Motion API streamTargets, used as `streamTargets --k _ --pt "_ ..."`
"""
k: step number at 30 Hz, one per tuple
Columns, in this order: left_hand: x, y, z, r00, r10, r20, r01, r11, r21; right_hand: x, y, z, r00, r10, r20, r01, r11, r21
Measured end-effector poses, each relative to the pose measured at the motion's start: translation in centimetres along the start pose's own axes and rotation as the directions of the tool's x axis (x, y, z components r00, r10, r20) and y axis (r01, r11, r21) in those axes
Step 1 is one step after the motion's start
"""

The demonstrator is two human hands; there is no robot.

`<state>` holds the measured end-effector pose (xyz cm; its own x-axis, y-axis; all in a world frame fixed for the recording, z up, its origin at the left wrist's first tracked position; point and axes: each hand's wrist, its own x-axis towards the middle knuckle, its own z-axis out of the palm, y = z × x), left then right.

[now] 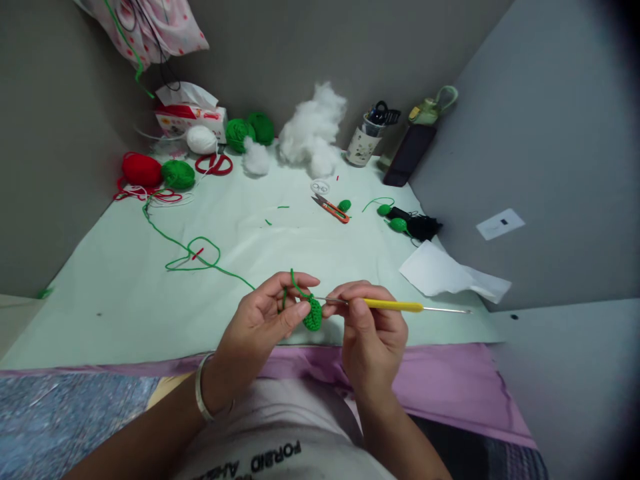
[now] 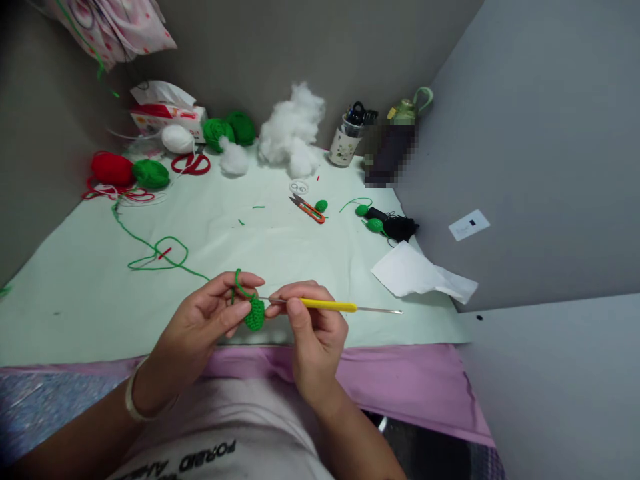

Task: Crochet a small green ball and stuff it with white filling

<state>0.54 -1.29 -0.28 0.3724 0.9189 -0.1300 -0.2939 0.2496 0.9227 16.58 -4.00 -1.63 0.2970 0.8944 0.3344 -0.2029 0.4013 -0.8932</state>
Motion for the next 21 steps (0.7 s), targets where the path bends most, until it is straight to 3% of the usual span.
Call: streamTargets --k 21 --pt "0.10 -0.13 -0.36 0.999 -0.002 0.052 0.001 1.000 0.010 -0.23 -0.28 -0.24 0.997 -0.008 0.076 0.010 1.000 -0.029"
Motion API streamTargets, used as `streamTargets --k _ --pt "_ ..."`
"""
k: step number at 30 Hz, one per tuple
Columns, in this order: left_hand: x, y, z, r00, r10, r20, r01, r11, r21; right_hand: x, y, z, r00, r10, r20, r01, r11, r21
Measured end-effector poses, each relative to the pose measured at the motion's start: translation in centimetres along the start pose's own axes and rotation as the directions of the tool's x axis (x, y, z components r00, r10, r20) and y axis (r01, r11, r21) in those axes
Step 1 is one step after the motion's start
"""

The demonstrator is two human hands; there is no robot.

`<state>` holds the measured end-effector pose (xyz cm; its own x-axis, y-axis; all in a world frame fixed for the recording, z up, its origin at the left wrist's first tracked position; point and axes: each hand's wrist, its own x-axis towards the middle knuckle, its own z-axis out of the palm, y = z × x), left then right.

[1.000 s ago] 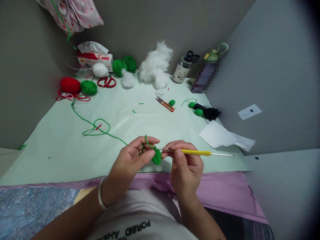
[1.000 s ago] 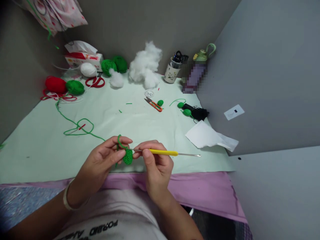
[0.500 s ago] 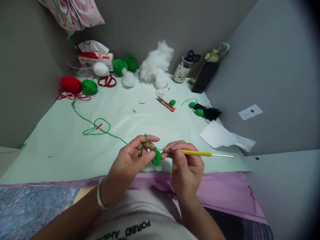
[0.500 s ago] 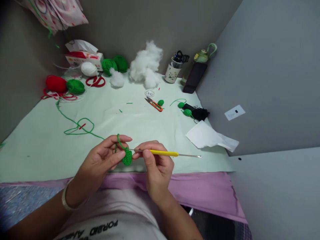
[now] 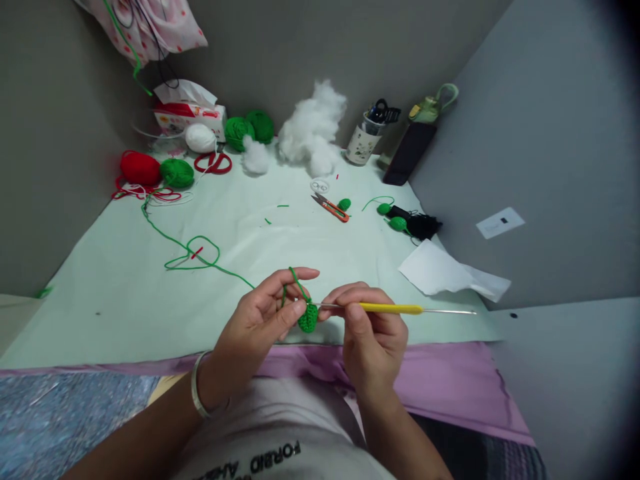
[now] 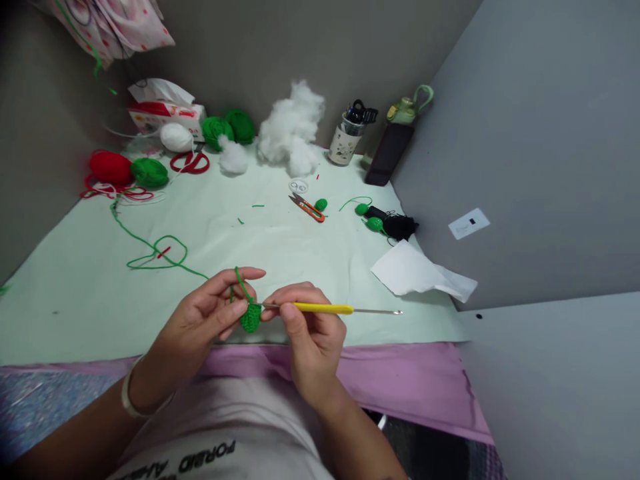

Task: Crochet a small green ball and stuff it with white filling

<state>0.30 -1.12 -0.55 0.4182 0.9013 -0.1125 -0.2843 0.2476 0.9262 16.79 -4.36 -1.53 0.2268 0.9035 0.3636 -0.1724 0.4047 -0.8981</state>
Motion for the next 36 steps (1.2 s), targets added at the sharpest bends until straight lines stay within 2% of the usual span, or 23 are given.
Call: streamTargets --k 21,36 --pt "-0.04 0.12 0.15 1.000 -0.029 -0.003 0.029 0.999 -0.029 -0.06 0.07 0.11 0.998 0.023 -0.051 -0.024 1.000 -0.018" --pt "0.29 0.10 0.20 1.000 -0.019 -0.023 0.017 0.997 -0.076 -0.04 0.22 0.36 0.998 -0.018 -0.065 0.016 0.999 -0.039"
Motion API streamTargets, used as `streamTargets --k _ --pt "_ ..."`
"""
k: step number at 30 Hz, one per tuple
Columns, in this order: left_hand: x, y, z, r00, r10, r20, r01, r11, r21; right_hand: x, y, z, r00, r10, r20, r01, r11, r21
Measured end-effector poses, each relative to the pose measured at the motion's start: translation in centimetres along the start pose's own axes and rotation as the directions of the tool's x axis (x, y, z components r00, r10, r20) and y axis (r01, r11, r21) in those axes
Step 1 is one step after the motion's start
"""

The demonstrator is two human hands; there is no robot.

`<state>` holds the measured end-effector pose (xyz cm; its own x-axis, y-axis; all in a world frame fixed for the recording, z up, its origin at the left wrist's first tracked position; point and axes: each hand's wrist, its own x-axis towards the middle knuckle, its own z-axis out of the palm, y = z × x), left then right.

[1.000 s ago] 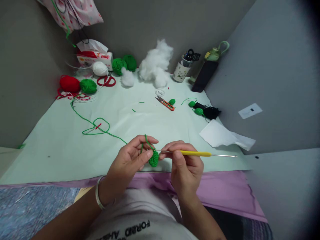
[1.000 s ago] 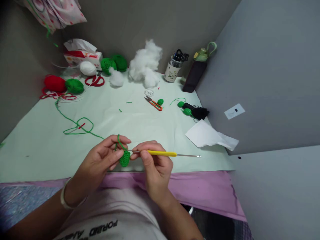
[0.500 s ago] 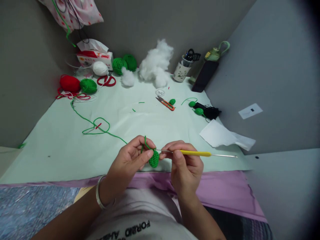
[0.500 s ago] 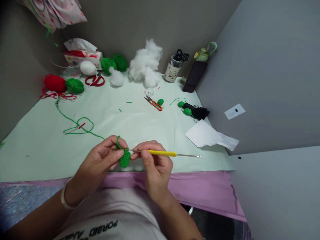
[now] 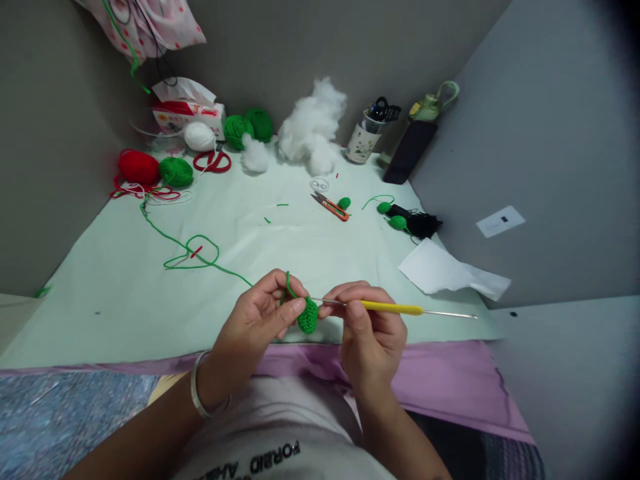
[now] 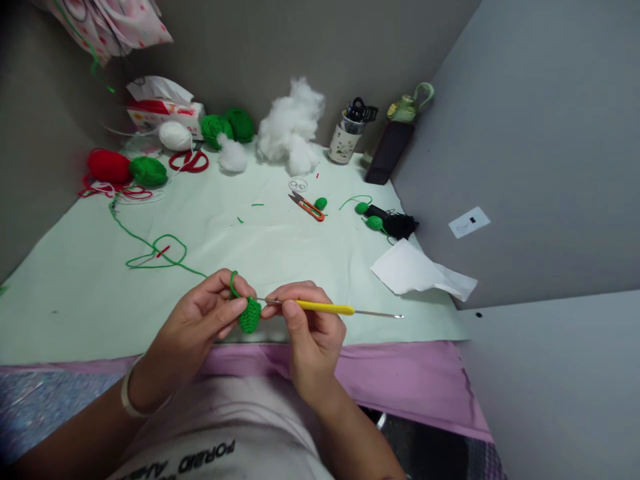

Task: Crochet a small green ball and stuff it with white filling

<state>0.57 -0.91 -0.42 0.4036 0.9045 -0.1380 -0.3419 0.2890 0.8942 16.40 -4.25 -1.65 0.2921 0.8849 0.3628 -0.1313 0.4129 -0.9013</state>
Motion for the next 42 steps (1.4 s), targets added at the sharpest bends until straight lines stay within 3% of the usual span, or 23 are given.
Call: streamTargets --k 9,35,42 --pt "-0.09 0.00 -0.03 0.998 -0.047 -0.028 0.048 0.999 0.017 -0.12 -0.30 0.14 0.999 -0.032 0.002 0.032 0.998 -0.049" --pt "-0.01 0.17 0.01 0.998 0.000 -0.065 0.006 0.996 0.084 -0.42 -0.46 -0.09 0.974 -0.210 0.087 0.225 0.943 -0.245" --pt "-0.05 -0.05 -0.22 0.998 0.014 -0.062 -0.008 0.996 0.093 -0.62 -0.70 -0.53 0.927 -0.311 0.211 0.372 0.839 -0.397"
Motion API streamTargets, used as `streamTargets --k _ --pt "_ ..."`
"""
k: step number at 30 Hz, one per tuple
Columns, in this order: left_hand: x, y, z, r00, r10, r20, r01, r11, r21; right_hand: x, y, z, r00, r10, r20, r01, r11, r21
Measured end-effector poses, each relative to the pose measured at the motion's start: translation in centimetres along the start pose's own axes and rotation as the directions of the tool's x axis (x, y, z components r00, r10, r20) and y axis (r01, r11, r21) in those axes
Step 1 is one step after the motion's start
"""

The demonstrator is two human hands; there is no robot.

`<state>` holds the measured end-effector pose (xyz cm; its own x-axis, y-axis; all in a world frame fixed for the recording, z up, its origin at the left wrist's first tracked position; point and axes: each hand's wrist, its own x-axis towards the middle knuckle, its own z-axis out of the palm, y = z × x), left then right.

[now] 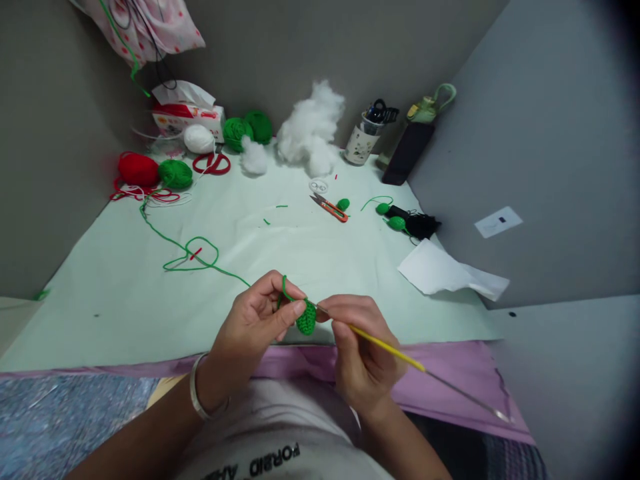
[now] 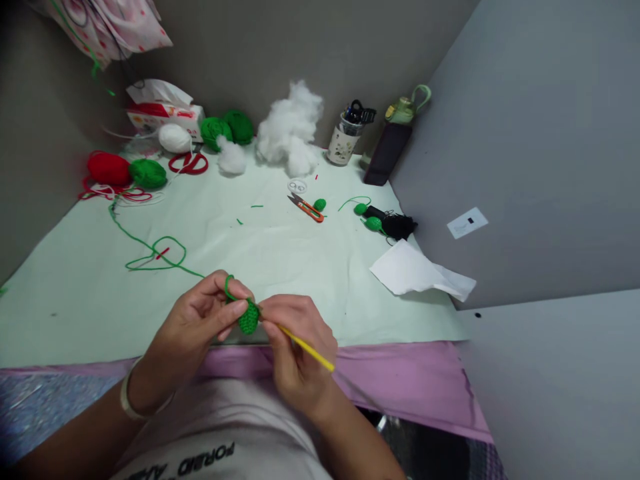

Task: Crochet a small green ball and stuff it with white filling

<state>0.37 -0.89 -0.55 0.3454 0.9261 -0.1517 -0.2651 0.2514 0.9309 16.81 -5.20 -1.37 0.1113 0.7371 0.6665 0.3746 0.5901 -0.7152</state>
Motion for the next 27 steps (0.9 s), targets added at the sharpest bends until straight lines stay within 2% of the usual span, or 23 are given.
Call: streamTargets --k 4,7,11,16,21,27 --pt "0.2 0.1 0.0 1.000 0.026 -0.007 -0.026 1.000 0.005 0.1 -0.2 -0.5 0.987 -0.090 0.132 0.111 0.981 -0.157" --pt "0.1 0.1 0.3 1.000 0.017 0.023 -0.017 0.999 -0.038 0.1 0.0 -0.4 0.983 -0.123 0.133 0.144 0.975 -0.167" --pt "-0.1 0.1 0.9 0.989 -0.011 0.150 0.032 0.990 -0.136 0.1 0.5 0.3 1.000 -0.010 0.026 0.010 1.000 -0.010" --pt "0.0 0.3 1.0 0.993 -0.058 0.104 0.072 0.989 -0.130 0.6 0.8 0.7 0.981 0.147 -0.128 -0.116 0.968 0.221" --pt "0.1 0.1 0.6 0.994 -0.081 0.074 0.088 0.991 -0.099 0.9 0.7 0.5 0.948 0.292 -0.125 -0.220 0.888 0.404" --pt "0.2 0.3 0.7 0.994 -0.078 0.079 0.086 0.990 -0.113 0.7 0.6 0.4 0.963 0.251 -0.096 -0.189 0.887 0.421"
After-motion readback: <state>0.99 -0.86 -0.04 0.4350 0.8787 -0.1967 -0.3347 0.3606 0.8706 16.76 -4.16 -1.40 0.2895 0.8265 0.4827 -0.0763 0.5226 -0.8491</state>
